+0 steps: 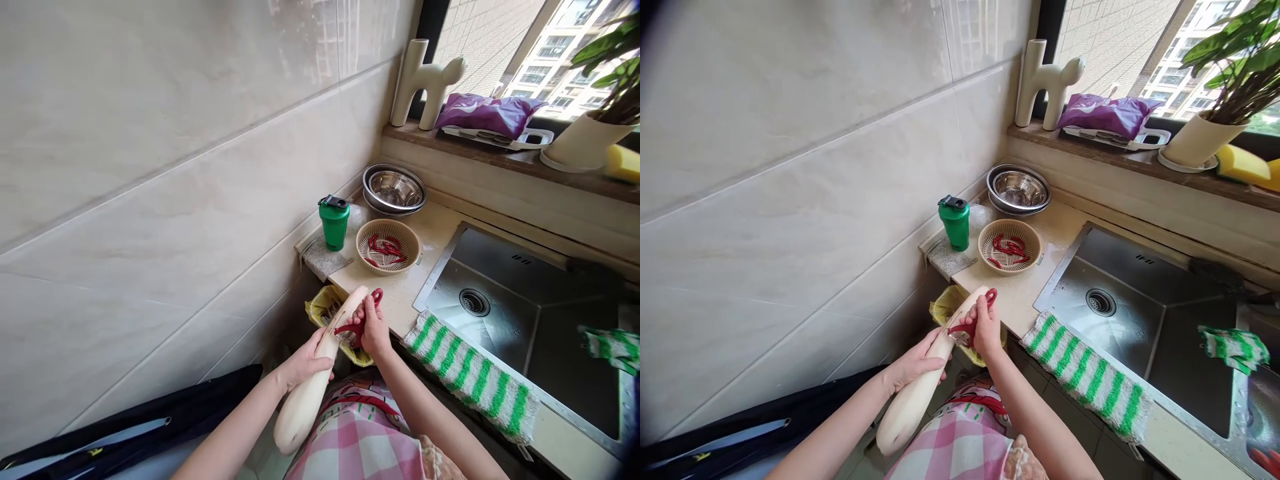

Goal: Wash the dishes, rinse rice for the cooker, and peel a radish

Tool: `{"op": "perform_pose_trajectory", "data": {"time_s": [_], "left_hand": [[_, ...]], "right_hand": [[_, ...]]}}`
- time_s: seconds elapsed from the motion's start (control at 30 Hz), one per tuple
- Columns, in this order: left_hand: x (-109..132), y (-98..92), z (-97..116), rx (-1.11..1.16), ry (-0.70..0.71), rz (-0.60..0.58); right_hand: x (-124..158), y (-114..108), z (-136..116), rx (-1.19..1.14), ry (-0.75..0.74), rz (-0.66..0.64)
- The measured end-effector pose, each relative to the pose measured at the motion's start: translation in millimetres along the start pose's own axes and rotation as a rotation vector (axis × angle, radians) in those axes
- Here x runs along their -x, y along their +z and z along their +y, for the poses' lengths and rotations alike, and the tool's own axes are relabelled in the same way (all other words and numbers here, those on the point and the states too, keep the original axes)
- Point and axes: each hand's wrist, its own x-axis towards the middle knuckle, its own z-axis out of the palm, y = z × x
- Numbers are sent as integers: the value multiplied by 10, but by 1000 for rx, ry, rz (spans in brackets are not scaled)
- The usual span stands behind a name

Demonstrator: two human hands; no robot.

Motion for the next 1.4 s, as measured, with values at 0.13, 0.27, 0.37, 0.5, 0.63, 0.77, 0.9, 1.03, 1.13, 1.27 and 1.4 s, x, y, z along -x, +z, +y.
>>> {"op": "perform_pose_trajectory", "data": {"time_s": [0.13, 0.27, 0.37, 0.5, 0.63, 0.77, 0.9, 1.03, 1.13, 1.27, 1.4], "left_hand": [[-30, 54, -14, -26, 26, 1], [99, 37, -75, -22, 39, -42], [218, -19, -173, -16, 44, -76], [342, -150, -371, -10, 42, -84], [498, -301, -540, -41, 13, -95], [613, -386, -552, -107, 16, -40], [461, -348, -419, -187, 48, 44], [120, -205, -251, -326, 138, 91], [-98, -58, -144, -363, 162, 104], [-250, 98, -45, -247, 133, 71], [-257, 147, -38, -190, 177, 31]], "right_hand": [[-65, 48, 51, 3, 4, 7], [-361, -103, -35, 20, -118, 110], [-564, -243, -93, 17, -177, 175], [-687, -358, -64, 48, -192, 247], [-716, -453, -25, 92, -212, 280], [-674, -548, -34, 91, -214, 281], [-537, -495, -19, 7, -159, 214], [-344, -286, -11, -42, -78, 133], [-193, -122, -2, -41, -23, 59], [-76, -7, 41, -8, 28, -13], [-222, -64, -15, -18, 6, 28]]}}
